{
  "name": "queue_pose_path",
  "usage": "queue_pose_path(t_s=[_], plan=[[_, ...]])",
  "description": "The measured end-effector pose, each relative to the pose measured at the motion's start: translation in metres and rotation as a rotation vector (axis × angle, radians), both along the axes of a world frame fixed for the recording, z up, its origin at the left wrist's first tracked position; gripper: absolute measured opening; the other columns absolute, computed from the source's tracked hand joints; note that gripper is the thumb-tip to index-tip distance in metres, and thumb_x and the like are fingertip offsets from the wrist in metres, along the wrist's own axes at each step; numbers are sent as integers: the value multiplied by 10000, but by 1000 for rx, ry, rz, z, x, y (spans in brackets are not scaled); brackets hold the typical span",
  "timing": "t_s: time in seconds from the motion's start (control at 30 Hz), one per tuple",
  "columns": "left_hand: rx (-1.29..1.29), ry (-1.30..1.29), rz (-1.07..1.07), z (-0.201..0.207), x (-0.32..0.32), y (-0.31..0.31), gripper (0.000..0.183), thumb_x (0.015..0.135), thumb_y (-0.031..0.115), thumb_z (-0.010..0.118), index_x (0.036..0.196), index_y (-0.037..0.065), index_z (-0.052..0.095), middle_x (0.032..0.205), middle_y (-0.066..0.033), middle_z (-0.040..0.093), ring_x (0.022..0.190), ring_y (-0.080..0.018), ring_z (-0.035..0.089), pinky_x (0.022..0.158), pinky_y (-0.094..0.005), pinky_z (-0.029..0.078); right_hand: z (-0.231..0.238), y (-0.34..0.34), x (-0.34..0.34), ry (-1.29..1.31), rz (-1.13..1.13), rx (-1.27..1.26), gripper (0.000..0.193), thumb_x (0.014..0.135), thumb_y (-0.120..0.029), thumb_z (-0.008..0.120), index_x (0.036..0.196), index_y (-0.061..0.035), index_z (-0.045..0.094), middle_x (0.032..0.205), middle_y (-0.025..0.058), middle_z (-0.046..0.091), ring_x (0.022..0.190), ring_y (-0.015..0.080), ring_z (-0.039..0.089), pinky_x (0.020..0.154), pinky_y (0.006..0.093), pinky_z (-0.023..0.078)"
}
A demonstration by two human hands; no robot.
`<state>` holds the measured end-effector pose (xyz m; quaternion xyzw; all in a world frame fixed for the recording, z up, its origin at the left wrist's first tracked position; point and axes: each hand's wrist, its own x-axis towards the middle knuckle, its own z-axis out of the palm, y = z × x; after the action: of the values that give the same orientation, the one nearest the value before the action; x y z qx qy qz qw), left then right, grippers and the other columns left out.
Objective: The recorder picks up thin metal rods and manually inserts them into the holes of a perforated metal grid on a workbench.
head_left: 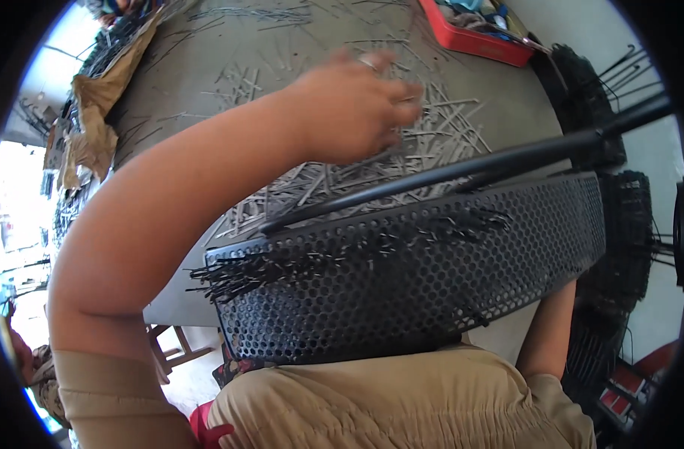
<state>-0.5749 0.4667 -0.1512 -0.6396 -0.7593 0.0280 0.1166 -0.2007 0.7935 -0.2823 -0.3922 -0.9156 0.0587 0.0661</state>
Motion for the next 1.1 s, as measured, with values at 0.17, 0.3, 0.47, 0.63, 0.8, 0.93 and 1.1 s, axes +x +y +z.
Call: queue_pose_path(t_s=[0.17, 0.3, 0.47, 0.63, 0.8, 0.93, 1.1], plan=[[-246, -295, -590, -19, 30, 70, 414, 927, 286, 555, 1330, 198, 572, 1468, -23, 459, 1385, -335, 371, 1170, -575, 233, 8, 4, -5, -104, -72, 91, 624, 948, -411, 541, 1472, -101, 404, 1503, 142, 398, 1396, 308, 357, 1170, 452, 255], [-221, -387, -648, -52, 38, 85, 386, 920, 275, 555, 1293, 190, 603, 1452, -62, 457, 1376, -318, 380, 1136, -638, 243, 17, 6, -14, -21, -145, -31, 633, 946, -428, 535, 1473, -103, 403, 1503, 147, 397, 1398, 311, 354, 1168, 458, 255], [-249, -362, -524, -49, 16, 34, 376, 921, 352, 550, 1276, 234, 584, 1389, -96, 469, 1394, -346, 341, 1135, -611, 259, 7, 10, -12, -3, -156, -99, 645, 944, -425, 543, 1475, -91, 395, 1505, 155, 391, 1401, 313, 349, 1163, 456, 264], [-134, -332, -412, -47, -15, -33, 327, 859, 333, 635, 1152, 190, 655, 1337, -113, 506, 1356, -381, 389, 1134, -528, 318, -7, 21, -3, 67, -144, -155, 664, 934, -419, 570, 1477, -82, 388, 1506, 155, 389, 1405, 315, 340, 1166, 451, 262], [-77, -275, -288, -20, -37, -79, 280, 814, 166, 662, 1092, 136, 657, 1336, -117, 516, 1304, -364, 451, 1053, -485, 424, -5, 22, -6, 39, 143, -27, 573, 957, -314, 548, 1455, -62, 418, 1483, 138, 428, 1368, 281, 396, 1152, 387, 294], [310, -602, 295, -20, -69, -108, 248, 856, 204, 645, 1075, 90, 675, 1347, -158, 514, 1203, -344, 547, 980, -447, 466, -29, 13, -28, 119, 180, -86, 572, 959, -316, 541, 1456, -61, 417, 1482, 139, 429, 1366, 282, 398, 1150, 388, 297], [292, -748, 1178, -19, -113, -97, 517, 926, 484, 566, 1235, 75, 629, 1353, -222, 506, 1221, -355, 533, 1008, -447, 442, -30, 15, -57, 214, 216, -113, 571, 961, -320, 531, 1456, -60, 415, 1481, 140, 429, 1363, 285, 401, 1146, 389, 302]])
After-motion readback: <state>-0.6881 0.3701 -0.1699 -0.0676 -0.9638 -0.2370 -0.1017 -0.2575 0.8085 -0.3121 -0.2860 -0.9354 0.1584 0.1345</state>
